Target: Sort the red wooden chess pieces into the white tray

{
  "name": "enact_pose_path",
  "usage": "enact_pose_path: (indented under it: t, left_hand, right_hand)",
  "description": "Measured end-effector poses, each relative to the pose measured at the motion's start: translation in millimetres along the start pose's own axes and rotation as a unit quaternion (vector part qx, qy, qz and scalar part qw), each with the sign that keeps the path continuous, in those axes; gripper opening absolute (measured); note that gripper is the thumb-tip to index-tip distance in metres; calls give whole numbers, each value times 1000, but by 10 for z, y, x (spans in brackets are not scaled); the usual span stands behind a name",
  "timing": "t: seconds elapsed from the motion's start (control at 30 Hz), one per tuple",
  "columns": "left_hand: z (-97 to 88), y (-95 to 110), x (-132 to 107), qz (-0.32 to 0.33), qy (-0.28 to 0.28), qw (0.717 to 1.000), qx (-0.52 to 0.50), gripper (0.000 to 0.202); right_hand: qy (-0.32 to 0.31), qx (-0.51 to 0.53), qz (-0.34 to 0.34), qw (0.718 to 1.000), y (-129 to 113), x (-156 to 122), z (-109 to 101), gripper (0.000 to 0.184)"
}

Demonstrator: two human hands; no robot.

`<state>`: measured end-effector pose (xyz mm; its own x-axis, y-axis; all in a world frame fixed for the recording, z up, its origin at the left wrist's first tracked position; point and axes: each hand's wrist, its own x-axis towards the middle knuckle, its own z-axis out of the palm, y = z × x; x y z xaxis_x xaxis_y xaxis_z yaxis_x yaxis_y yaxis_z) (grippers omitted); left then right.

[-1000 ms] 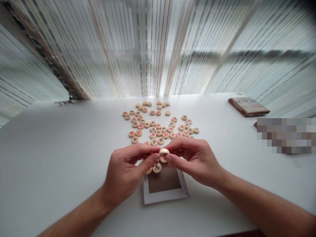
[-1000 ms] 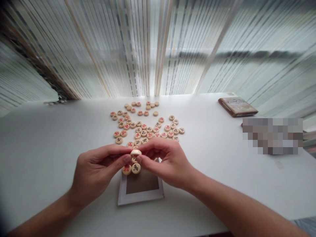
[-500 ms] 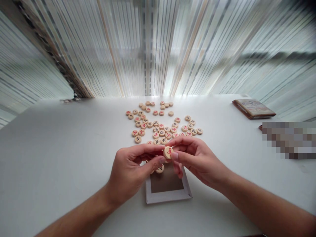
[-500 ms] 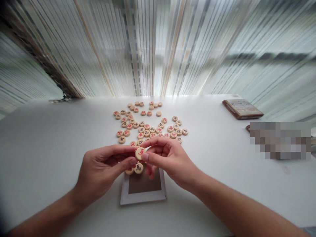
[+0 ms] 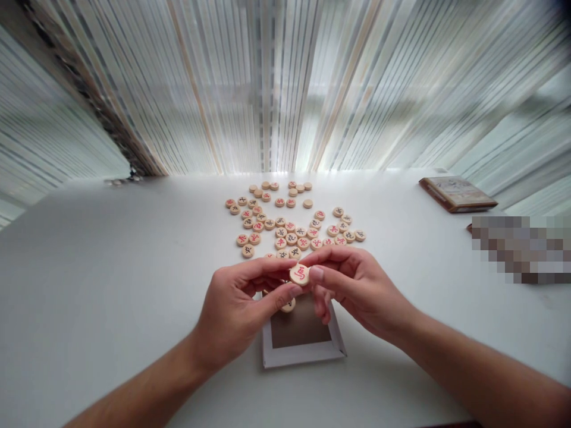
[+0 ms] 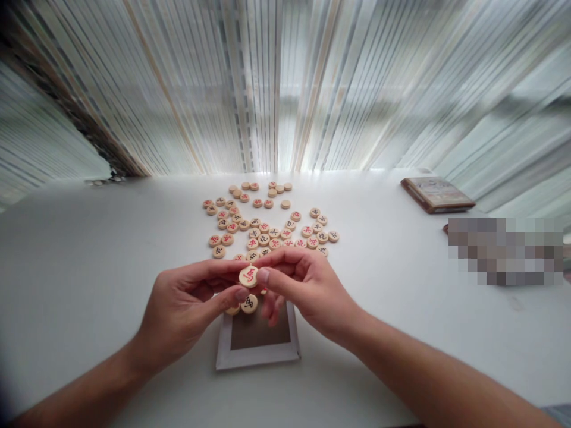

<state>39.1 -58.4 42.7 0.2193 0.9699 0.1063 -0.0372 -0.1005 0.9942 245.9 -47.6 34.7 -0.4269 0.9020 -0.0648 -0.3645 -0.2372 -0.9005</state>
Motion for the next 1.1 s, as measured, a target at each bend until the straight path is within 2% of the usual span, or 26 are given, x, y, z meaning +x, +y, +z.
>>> enact_pose_path:
  t: [0.3, 0.4, 0.5, 0.63, 1.1]
  left_hand:
    - [-13, -16, -14, -9, -15, 1000, 10, 29]
    - [-20, -27, -23, -5, -12, 1000, 23, 29]
    - [-22, -38, -26, 4, -13, 999, 32, 29]
    - [-22, -53, -26, 27, -20, 999, 38, 28]
    - [-50, -43, -56, 16, -86, 995, 54, 39]
  right_hand:
    - [0, 2, -30, 1000, -8, 13, 9, 21]
    - [0, -4, -33, 999, -12, 10, 27, 26]
    - [5, -24, -39, 999, -33, 9, 45, 30]
    - [7, -53, -59, 997, -56, 7, 47, 26]
    - [2, -34, -65, 997, -27, -8, 54, 26]
